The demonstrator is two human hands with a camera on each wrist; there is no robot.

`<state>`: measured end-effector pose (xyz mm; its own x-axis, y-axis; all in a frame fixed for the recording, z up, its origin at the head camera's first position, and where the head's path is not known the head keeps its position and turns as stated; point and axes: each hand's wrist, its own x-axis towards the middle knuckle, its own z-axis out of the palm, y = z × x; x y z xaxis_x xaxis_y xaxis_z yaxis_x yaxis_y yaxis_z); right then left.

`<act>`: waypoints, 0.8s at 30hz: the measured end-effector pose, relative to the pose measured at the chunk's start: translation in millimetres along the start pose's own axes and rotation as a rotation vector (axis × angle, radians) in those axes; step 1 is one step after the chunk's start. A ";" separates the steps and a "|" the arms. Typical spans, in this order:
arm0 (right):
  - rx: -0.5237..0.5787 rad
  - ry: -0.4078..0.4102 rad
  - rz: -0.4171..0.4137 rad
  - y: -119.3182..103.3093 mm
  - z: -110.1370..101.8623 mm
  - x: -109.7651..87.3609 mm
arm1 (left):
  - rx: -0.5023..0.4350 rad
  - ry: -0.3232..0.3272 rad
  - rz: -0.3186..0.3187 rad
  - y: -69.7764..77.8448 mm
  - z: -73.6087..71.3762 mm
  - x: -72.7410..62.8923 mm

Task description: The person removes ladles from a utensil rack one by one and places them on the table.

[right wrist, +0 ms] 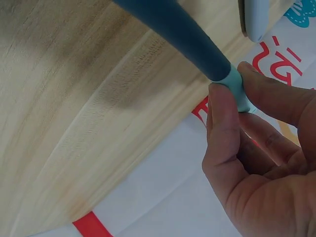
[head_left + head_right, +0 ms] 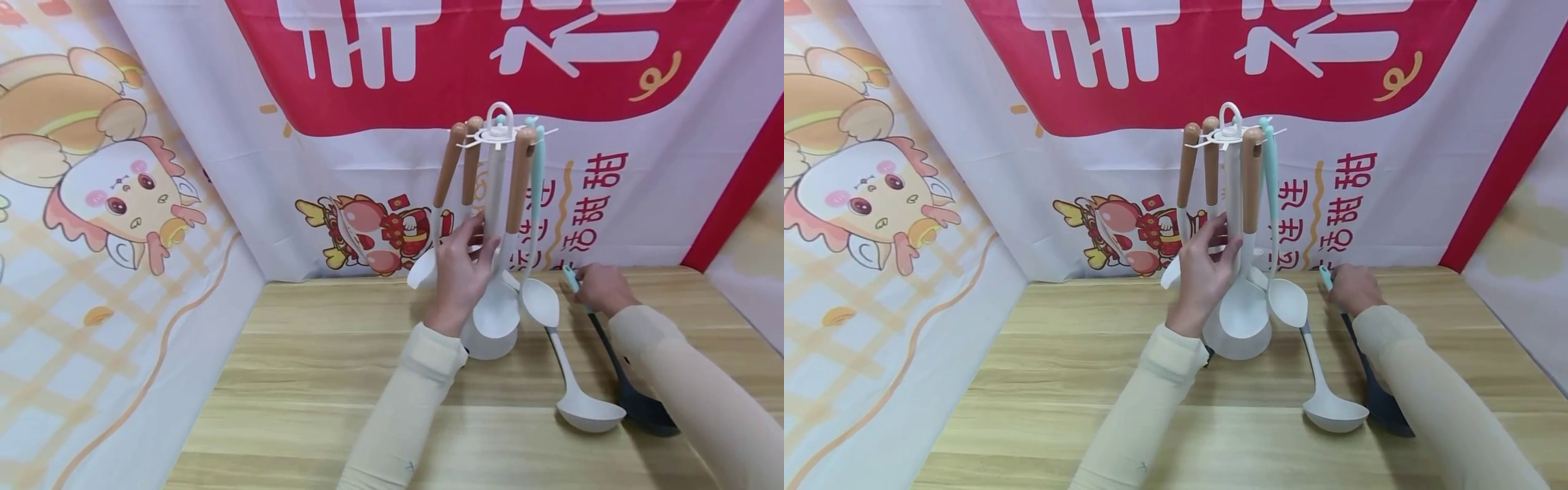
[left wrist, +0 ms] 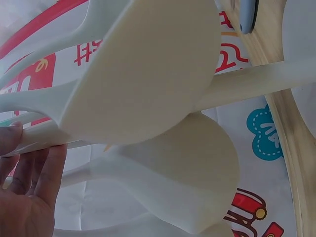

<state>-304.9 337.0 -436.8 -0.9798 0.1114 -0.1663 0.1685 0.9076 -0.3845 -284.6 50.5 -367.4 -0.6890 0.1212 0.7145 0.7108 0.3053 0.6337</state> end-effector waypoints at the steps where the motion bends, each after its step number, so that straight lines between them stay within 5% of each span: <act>1: 0.002 -0.007 0.001 0.2 0.6 0.6 | -0.001 0.001 0.001 -0.4 0.1 -0.3; 24: 0.037 -0.092 0.081 9.7 14.8 10.5 | -0.010 0.001 -0.004 -3.3 1.2 -1.5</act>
<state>-311.9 341.0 -455.6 -0.9492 0.1442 -0.2798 0.2518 0.8813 -0.3999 -286.0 50.4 -370.9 -0.6916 0.1194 0.7123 0.7096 0.2959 0.6394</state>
